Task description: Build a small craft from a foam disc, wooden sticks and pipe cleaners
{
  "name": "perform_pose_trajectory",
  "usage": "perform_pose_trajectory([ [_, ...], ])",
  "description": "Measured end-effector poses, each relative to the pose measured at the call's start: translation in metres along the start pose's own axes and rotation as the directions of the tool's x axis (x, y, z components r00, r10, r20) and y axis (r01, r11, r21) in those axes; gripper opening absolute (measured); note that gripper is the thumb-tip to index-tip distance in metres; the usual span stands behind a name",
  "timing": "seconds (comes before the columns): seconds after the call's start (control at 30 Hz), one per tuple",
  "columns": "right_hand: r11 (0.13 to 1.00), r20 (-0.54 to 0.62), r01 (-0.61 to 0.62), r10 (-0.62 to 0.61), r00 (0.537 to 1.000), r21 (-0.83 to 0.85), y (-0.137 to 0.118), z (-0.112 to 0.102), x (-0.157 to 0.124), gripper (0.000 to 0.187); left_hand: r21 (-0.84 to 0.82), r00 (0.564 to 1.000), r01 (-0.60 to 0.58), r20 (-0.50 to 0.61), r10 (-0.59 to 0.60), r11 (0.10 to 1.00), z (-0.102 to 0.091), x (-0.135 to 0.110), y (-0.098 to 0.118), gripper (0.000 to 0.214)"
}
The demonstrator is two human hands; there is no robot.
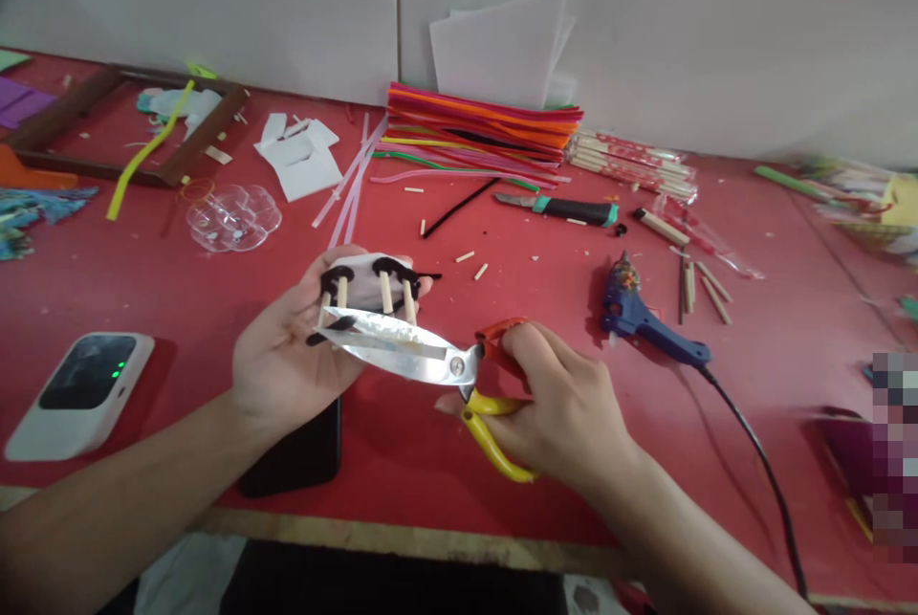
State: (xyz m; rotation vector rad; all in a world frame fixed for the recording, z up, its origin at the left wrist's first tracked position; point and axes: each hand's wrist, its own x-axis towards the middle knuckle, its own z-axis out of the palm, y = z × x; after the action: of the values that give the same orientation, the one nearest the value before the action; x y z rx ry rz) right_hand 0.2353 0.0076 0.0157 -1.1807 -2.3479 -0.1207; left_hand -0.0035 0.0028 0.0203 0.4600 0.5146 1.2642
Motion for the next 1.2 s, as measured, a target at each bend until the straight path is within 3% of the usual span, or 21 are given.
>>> perform_pose_trajectory([
  [0.3, 1.0, 0.017, 0.021, -0.021, 1.0, 0.013, -0.0022, -0.003, 0.0026, 0.057, -0.018, 1.0, 0.001, -0.005, -0.001, 1.0, 0.0039, 0.0002, 0.001, 0.018],
  [0.7, 0.996, 0.011, 0.089, -0.089, 0.996, 0.016, -0.0046, -0.0044, 0.0059, 0.047, -0.009, 0.999, 0.033, -0.034, -0.033, 0.999, 0.0043, -0.0023, 0.0001, 0.02],
  [1.2, 0.996, 0.049, 0.064, -0.066, 0.997, 0.055, -0.0046, -0.0012, 0.0072, 0.045, -0.099, 0.989, 0.103, -0.097, -0.113, 0.99, 0.0007, 0.0035, 0.001, 0.016],
])
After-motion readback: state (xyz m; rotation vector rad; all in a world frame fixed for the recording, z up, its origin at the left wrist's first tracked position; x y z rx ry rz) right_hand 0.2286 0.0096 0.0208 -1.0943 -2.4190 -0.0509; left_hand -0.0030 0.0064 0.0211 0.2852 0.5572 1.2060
